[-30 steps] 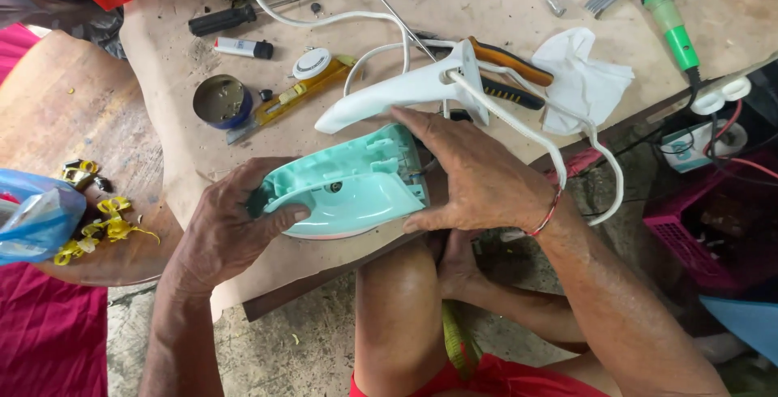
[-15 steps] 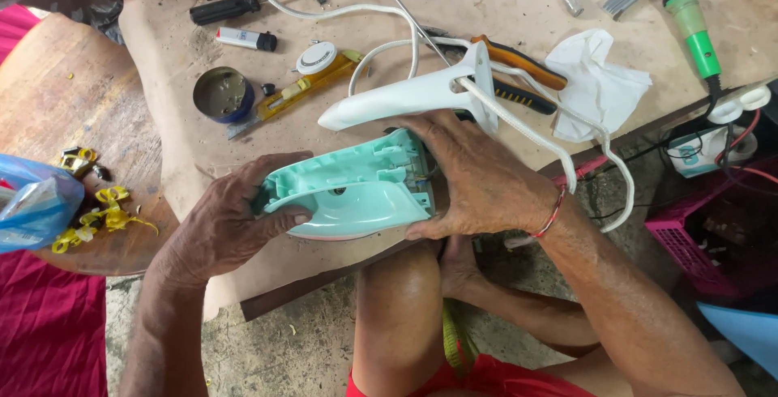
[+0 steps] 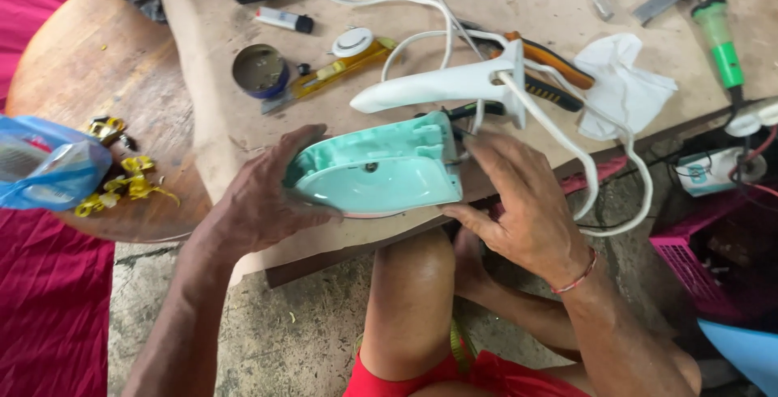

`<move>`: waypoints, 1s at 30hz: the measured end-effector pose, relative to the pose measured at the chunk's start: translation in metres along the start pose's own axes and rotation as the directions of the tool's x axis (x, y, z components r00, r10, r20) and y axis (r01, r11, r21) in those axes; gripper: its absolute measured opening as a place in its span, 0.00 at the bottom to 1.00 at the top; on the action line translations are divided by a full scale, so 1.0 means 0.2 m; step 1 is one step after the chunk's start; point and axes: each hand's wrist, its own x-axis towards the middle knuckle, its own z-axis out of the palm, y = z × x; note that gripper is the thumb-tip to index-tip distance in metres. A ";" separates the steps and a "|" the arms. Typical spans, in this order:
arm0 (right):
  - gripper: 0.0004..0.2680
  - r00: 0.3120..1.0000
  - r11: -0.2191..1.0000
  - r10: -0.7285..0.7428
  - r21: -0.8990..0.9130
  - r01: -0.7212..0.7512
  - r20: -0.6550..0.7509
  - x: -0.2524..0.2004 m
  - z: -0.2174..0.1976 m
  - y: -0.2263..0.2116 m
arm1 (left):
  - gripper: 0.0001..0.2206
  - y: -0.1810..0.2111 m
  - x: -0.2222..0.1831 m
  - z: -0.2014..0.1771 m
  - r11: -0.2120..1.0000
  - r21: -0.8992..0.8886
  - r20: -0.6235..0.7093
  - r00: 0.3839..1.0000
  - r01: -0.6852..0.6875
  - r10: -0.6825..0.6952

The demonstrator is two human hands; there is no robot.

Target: The person repairs a disassembled electric iron, working on its internal wiring and terminal connections by hand, then fits the teal plastic housing back onto the iron base and tightens screws with a screwdriver.

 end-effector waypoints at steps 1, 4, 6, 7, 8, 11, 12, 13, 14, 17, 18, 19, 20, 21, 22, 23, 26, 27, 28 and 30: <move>0.26 1.000 1.000 0.019 0.017 -0.019 -0.013 -0.01 0.02 -0.02 | 0.50 0.00 0.00 0.00 0.999 0.014 -0.019 0.999 -0.040 0.040; 0.17 0.999 0.999 -0.003 0.039 0.005 -0.052 0.00 0.05 -0.04 | 0.49 -0.03 0.00 0.02 0.995 0.053 -0.067 0.994 -0.088 0.091; 0.14 0.997 0.998 -0.038 0.053 0.041 -0.068 -0.01 0.06 -0.04 | 0.46 -0.04 -0.01 0.03 0.994 0.070 -0.090 0.992 -0.083 0.089; 0.14 0.996 0.998 -0.042 0.045 0.046 -0.084 -0.01 0.07 -0.04 | 0.44 -0.03 -0.02 0.03 0.993 0.072 -0.085 0.992 -0.090 0.096; 0.13 0.994 0.998 -0.045 0.040 0.049 -0.098 -0.02 0.08 -0.04 | 0.42 -0.02 -0.03 0.04 0.993 0.073 -0.078 0.992 -0.094 0.100; 0.13 0.992 0.997 -0.071 0.021 0.074 -0.104 -0.03 0.08 -0.04 | 0.41 -0.01 -0.04 0.05 0.992 0.032 -0.095 0.988 -0.118 0.121; 0.13 0.992 0.997 -0.076 0.020 0.078 -0.105 -0.02 0.08 -0.05 | 0.41 -0.01 -0.05 0.05 0.992 0.033 -0.099 0.988 -0.120 0.122; 0.13 0.992 0.997 -0.075 -0.003 0.075 -0.100 -0.02 0.07 -0.06 | 0.39 -0.01 -0.05 0.06 0.991 0.036 -0.123 0.984 -0.126 0.130; 0.13 0.993 0.997 -0.071 -0.025 0.069 -0.094 -0.01 0.06 -0.07 | 0.36 -0.01 -0.05 0.07 0.990 0.039 -0.143 0.980 -0.134 0.138; 0.12 0.986 0.990 -0.088 -0.123 0.071 -0.142 -0.01 0.07 -0.09 | 0.37 0.00 -0.04 0.05 0.994 0.042 -0.120 0.987 -0.103 0.107; 0.12 0.985 0.989 -0.093 -0.125 0.075 -0.146 -0.01 0.06 -0.11 | 0.37 0.01 -0.05 0.05 0.993 0.045 -0.124 0.986 -0.106 0.111; 0.12 0.990 0.980 -0.085 -0.191 0.063 -0.110 0.00 0.04 -0.14 | 0.37 0.03 -0.06 0.04 0.998 0.032 -0.097 0.994 -0.049 0.052; 0.12 0.992 0.962 -0.084 -0.268 0.057 -0.093 0.02 0.02 -0.15 | 0.38 0.05 -0.04 0.02 0.999 0.031 -0.078 0.997 -0.008 0.010; 0.12 0.989 0.957 -0.097 -0.282 0.062 -0.113 0.04 0.04 -0.12 | 0.38 0.03 -0.01 0.01 0.999 0.045 -0.092 0.995 -0.028 0.032; 0.12 0.989 0.955 -0.090 -0.293 0.052 -0.118 0.02 0.04 -0.12 | 0.38 0.00 -0.01 0.03 0.997 0.042 -0.122 0.990 -0.060 0.065; 0.13 0.989 0.952 -0.083 -0.305 0.041 -0.124 -0.01 0.05 -0.12 | 0.39 -0.02 -0.02 0.06 0.995 0.041 -0.152 0.984 -0.092 0.097; 0.14 0.988 0.962 -0.024 -0.272 -0.019 -0.154 -0.10 0.12 -0.06 | 0.41 -0.01 -0.06 0.09 0.996 0.044 -0.190 0.978 -0.084 0.090; 0.14 0.988 0.964 -0.032 -0.267 -0.011 -0.154 -0.09 0.11 -0.05 | 0.41 -0.01 -0.06 0.12 0.996 0.047 -0.198 0.976 -0.078 0.085; 0.15 0.987 0.975 -0.042 -0.224 0.007 -0.152 -0.07 0.11 -0.05 | 0.41 0.00 -0.06 0.14 0.997 0.021 -0.237 0.968 -0.078 0.080; 0.15 0.986 0.985 -0.064 -0.171 0.037 -0.152 -0.05 0.10 -0.01 | 0.41 0.03 -0.08 0.20 0.998 0.001 -0.286 0.956 -0.070 0.067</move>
